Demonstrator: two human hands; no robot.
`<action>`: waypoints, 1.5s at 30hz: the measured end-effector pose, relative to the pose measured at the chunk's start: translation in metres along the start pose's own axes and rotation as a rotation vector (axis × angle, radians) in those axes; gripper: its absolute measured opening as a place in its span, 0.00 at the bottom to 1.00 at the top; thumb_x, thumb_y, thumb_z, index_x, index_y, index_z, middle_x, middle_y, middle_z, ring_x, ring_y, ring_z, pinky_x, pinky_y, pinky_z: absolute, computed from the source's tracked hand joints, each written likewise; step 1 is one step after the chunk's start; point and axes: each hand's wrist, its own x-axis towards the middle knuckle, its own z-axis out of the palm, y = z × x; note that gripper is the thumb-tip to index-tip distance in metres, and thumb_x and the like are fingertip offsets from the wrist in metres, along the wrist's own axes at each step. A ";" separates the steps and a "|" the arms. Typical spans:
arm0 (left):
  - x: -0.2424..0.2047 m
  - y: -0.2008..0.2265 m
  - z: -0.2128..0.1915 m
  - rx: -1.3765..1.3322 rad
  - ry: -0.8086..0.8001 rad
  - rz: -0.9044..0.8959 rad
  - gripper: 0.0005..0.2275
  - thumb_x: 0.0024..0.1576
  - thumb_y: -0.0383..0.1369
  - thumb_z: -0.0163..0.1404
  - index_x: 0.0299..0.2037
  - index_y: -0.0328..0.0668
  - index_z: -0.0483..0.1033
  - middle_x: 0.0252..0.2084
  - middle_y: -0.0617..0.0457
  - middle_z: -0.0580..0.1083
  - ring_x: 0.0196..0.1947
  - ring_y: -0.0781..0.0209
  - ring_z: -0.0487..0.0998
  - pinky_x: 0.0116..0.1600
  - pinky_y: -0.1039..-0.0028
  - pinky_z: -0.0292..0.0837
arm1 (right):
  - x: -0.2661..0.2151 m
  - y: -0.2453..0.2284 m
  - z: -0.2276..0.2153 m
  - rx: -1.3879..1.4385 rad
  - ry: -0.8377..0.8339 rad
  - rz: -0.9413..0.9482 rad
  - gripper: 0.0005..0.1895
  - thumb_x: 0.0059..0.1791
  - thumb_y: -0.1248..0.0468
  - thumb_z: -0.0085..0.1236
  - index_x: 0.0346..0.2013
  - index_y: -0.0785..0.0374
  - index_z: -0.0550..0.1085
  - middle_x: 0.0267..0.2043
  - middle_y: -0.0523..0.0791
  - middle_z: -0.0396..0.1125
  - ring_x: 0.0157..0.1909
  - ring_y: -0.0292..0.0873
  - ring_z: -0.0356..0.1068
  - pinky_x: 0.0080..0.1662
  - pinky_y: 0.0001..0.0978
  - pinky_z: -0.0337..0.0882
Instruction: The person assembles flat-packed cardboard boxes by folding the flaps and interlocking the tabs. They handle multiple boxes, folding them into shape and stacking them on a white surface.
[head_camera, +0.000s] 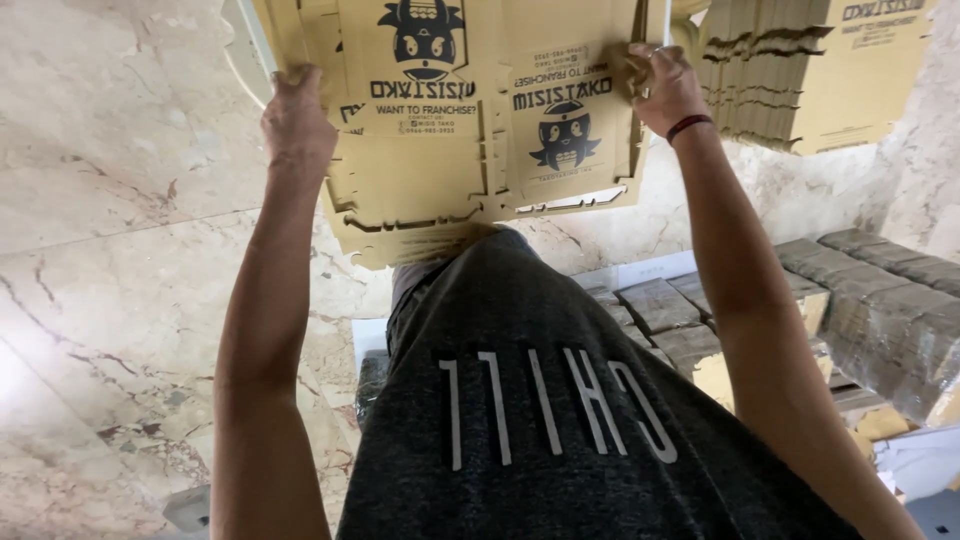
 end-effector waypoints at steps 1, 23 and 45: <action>-0.002 0.001 -0.003 0.005 0.004 -0.006 0.25 0.54 0.13 0.51 0.61 0.45 0.67 0.55 0.35 0.64 0.42 0.36 0.78 0.51 0.50 0.80 | 0.002 0.004 0.001 0.006 -0.002 -0.006 0.31 0.48 0.79 0.59 0.65 0.65 0.66 0.62 0.56 0.58 0.59 0.53 0.65 0.65 0.39 0.66; 0.035 -0.002 0.014 0.275 -0.031 -0.055 0.21 0.54 0.15 0.55 0.59 0.30 0.70 0.50 0.35 0.73 0.42 0.47 0.77 0.45 0.65 0.81 | 0.024 0.012 -0.018 -0.439 -0.042 0.082 0.18 0.44 0.76 0.63 0.47 0.60 0.79 0.44 0.55 0.73 0.44 0.59 0.73 0.43 0.51 0.77; -0.049 0.050 -0.135 0.420 0.550 0.212 0.22 0.44 0.10 0.57 0.47 0.41 0.78 0.44 0.36 0.71 0.21 0.44 0.81 0.26 0.51 0.84 | 0.000 -0.043 -0.181 -0.757 0.226 -0.049 0.24 0.46 0.70 0.59 0.57 0.52 0.77 0.46 0.57 0.68 0.38 0.59 0.76 0.42 0.50 0.82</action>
